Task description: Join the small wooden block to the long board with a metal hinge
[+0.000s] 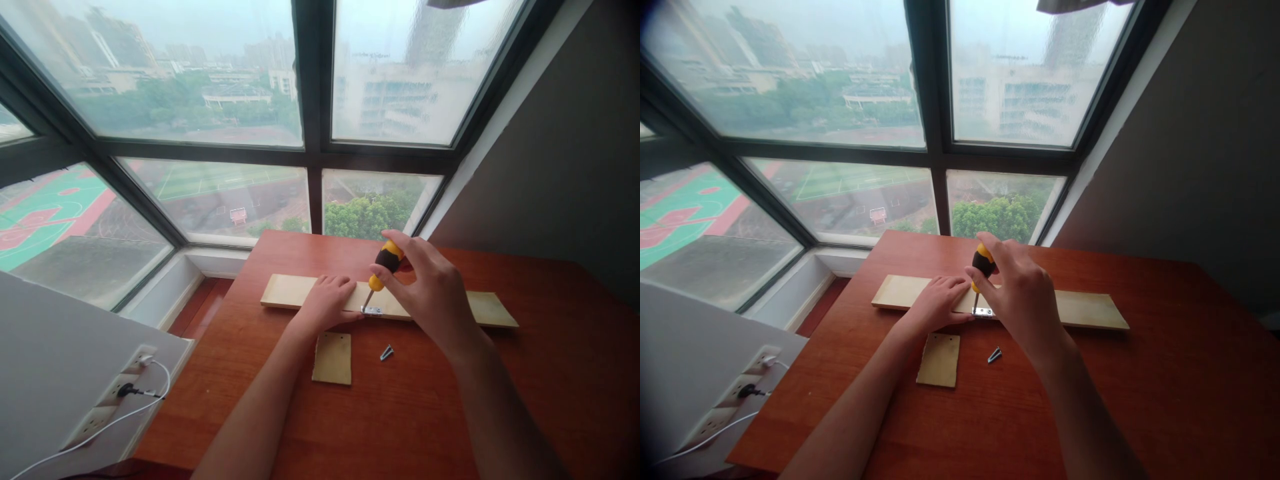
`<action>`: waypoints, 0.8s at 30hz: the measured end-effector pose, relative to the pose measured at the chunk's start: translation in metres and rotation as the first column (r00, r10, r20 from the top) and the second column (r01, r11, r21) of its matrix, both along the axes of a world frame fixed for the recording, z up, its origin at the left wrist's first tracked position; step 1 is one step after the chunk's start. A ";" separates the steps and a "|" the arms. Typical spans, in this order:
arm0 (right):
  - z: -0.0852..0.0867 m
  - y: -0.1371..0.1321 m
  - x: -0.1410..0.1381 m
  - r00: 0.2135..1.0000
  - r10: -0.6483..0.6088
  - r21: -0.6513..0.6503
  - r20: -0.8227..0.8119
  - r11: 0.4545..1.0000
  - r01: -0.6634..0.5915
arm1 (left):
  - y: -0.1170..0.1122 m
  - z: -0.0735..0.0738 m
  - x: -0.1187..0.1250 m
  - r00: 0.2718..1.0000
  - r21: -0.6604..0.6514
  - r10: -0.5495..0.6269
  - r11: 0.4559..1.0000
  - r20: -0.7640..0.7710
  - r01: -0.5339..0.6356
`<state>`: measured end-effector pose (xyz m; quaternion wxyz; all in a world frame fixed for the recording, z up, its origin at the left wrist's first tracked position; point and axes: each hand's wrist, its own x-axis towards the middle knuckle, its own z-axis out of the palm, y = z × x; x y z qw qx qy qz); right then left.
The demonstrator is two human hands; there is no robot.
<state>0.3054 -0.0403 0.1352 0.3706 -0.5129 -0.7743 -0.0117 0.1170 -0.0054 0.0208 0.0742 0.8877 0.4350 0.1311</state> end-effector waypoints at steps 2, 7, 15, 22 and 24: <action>0.001 -0.001 -0.001 1.000 0.012 0.000 -0.013 1.000 -0.012 | 0.000 0.000 0.000 1.000 -0.001 -0.003 1.000 0.003 0.003; 0.003 -0.003 -0.001 0.975 0.187 -0.084 -0.120 0.977 -0.197 | 0.000 0.000 0.001 1.000 0.003 0.006 1.000 0.001 -0.006; 0.000 -0.001 -0.004 0.999 -0.036 -0.023 0.021 0.999 0.037 | 0.000 0.000 0.000 1.000 0.003 0.005 1.000 -0.009 -0.005; 0.003 -0.005 -0.006 0.980 0.167 -0.094 -0.105 0.980 -0.177 | -0.001 0.001 0.001 1.000 0.002 0.005 1.000 -0.026 -0.005; 0.001 -0.005 -0.006 0.995 0.080 -0.050 -0.053 0.995 -0.082 | -0.001 0.002 0.001 1.000 -0.003 0.006 1.000 -0.026 -0.006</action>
